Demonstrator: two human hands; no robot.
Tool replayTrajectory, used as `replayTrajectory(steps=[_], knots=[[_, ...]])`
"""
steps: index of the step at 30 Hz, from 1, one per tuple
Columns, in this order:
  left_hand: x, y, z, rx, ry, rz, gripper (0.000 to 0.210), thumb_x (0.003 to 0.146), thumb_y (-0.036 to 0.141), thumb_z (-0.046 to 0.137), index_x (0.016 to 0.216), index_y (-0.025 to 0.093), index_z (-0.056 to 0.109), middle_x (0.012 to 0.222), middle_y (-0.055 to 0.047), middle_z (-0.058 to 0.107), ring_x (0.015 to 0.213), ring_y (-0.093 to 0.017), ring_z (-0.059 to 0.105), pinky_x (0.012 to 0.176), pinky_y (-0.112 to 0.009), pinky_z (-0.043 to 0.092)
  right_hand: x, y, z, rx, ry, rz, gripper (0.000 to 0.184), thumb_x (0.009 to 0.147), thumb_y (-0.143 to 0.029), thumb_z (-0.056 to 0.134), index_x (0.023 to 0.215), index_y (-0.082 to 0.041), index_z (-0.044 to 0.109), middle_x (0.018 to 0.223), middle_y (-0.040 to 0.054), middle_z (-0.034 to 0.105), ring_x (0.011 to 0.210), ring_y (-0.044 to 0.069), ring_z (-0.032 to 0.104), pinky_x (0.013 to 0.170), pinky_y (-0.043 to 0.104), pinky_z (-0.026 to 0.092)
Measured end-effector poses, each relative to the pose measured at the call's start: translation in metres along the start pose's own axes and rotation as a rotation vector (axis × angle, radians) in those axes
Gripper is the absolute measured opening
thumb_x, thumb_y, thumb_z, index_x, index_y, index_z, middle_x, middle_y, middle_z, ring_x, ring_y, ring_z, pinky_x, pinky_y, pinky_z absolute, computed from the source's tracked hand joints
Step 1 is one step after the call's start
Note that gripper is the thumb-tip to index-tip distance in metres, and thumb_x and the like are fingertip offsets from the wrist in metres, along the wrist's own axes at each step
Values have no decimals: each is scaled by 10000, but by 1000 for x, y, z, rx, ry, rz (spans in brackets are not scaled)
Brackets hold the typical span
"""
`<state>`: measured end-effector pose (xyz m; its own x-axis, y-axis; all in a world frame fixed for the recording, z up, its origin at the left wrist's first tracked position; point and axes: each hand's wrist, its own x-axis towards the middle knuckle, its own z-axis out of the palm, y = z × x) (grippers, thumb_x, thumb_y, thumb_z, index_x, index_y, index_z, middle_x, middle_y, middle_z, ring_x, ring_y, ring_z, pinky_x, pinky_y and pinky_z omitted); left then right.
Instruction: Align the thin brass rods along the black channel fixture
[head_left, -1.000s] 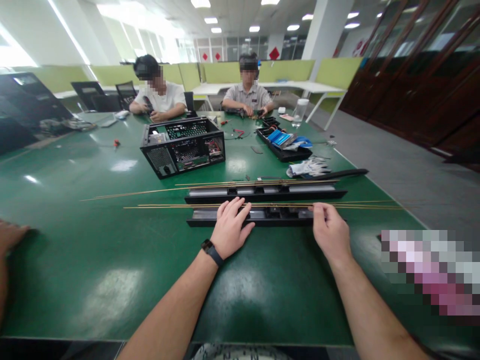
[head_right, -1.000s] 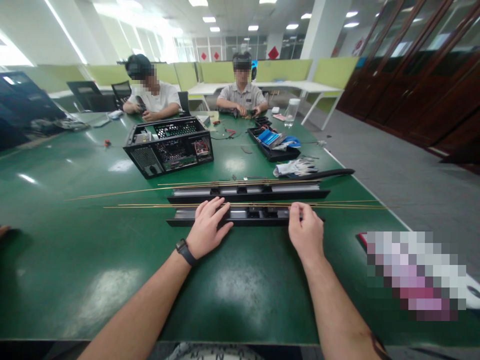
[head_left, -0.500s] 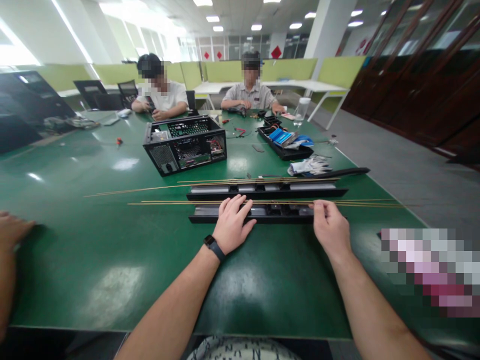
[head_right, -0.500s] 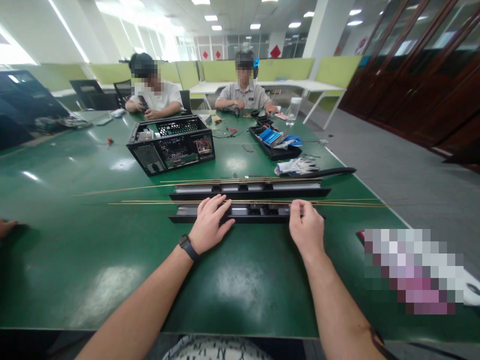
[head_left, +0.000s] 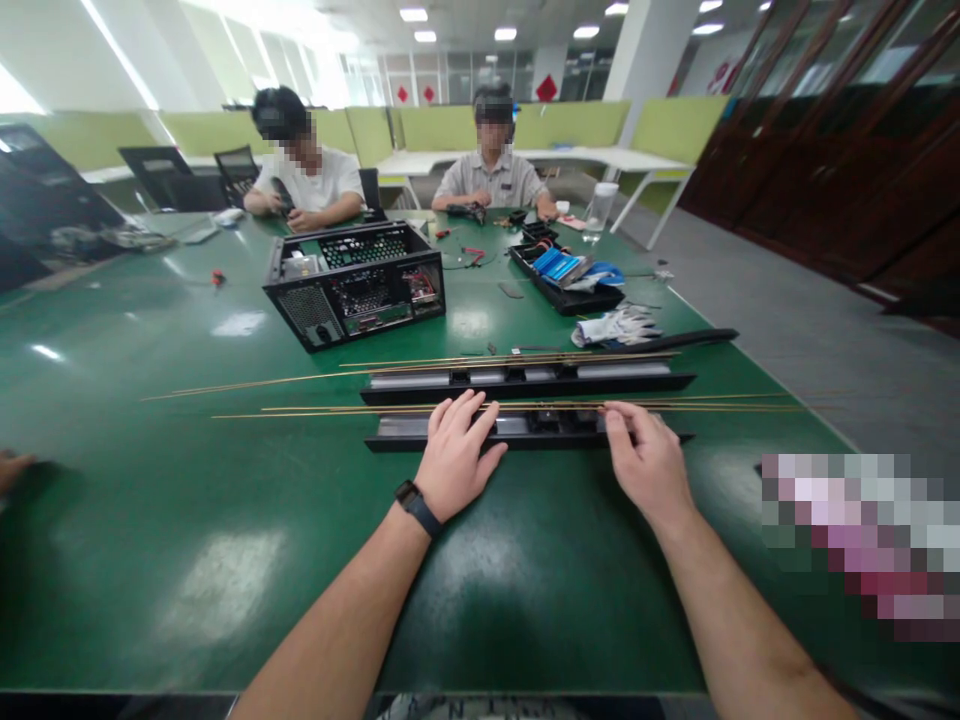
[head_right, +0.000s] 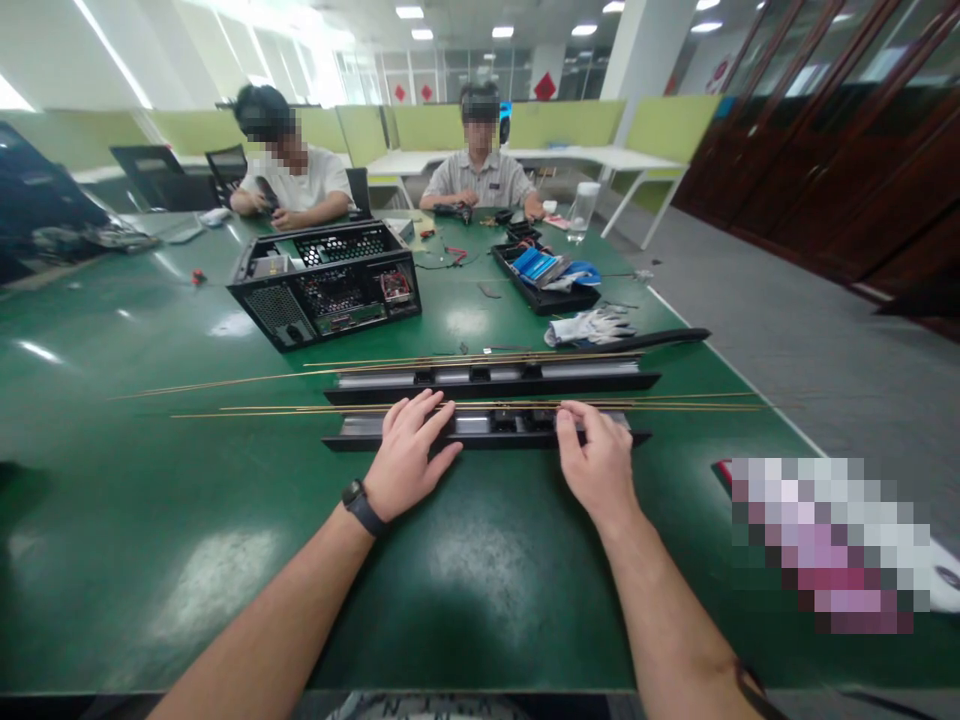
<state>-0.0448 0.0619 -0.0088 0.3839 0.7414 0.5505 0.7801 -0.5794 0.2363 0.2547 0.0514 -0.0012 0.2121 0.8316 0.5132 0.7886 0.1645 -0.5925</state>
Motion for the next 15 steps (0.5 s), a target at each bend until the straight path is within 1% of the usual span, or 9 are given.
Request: replayTrajectory(steps=[1,3,5,7,9,12,13,15], knots=[[0,0,0,-1,-1,0,497,1040,333,689,1510,188,617,1593,-181,617,1559,-357,510,1307,-598,367,0,0,0,6,4,20,455,1041,-589,489,1177,-230,734,1100,116,829,1060,308,761,1010,481,534],[0,0,0,-6,-4,-4,497,1043,334,686,1515,199,614,1595,-174,616,1562,-352,509,1309,-595,366,0,3,-2,5,30,106,483,1049,-601,470,1210,-222,721,1096,125,830,1074,315,761,998,475,539],[0,0,-1,-10,-8,-10,498,1044,337,684,1518,204,612,1598,-172,614,1566,-348,504,1314,-593,361,1,6,-4,-20,59,197,500,1058,-612,432,1174,-225,726,1097,133,830,1094,331,755,986,479,539],[0,0,-1,-13,-10,-12,500,1044,340,682,1520,205,611,1601,-173,612,1569,-348,501,1317,-595,356,2,7,-5,-49,70,233,505,1059,-615,412,1117,-232,736,1097,136,829,1100,345,750,983,487,535],[0,1,-1,-11,-9,-11,503,1044,342,682,1522,203,609,1602,-175,611,1568,-349,502,1317,-599,356,2,6,-5,-45,53,194,492,1054,-611,426,1096,-236,741,1098,132,828,1087,338,751,984,481,535],[0,1,0,-10,-10,-11,513,1044,343,681,1532,206,603,1605,-174,609,1568,-350,503,1315,-602,361,2,3,-5,-7,3,79,462,1053,-598,460,1098,-240,747,1105,120,830,1077,314,755,994,460,536],[0,0,0,-13,-9,-13,515,1044,341,679,1538,215,601,1607,-170,608,1569,-349,502,1316,-602,360,1,2,-5,1,-6,63,459,1058,-595,461,1108,-241,749,1109,117,831,1082,310,755,996,456,536],[0,0,0,-19,-8,-19,520,1044,337,674,1549,240,595,1612,-160,605,1573,-347,499,1321,-604,354,1,3,-5,2,7,93,471,1074,-591,440,1142,-241,747,1107,114,833,1095,310,752,995,453,533]])
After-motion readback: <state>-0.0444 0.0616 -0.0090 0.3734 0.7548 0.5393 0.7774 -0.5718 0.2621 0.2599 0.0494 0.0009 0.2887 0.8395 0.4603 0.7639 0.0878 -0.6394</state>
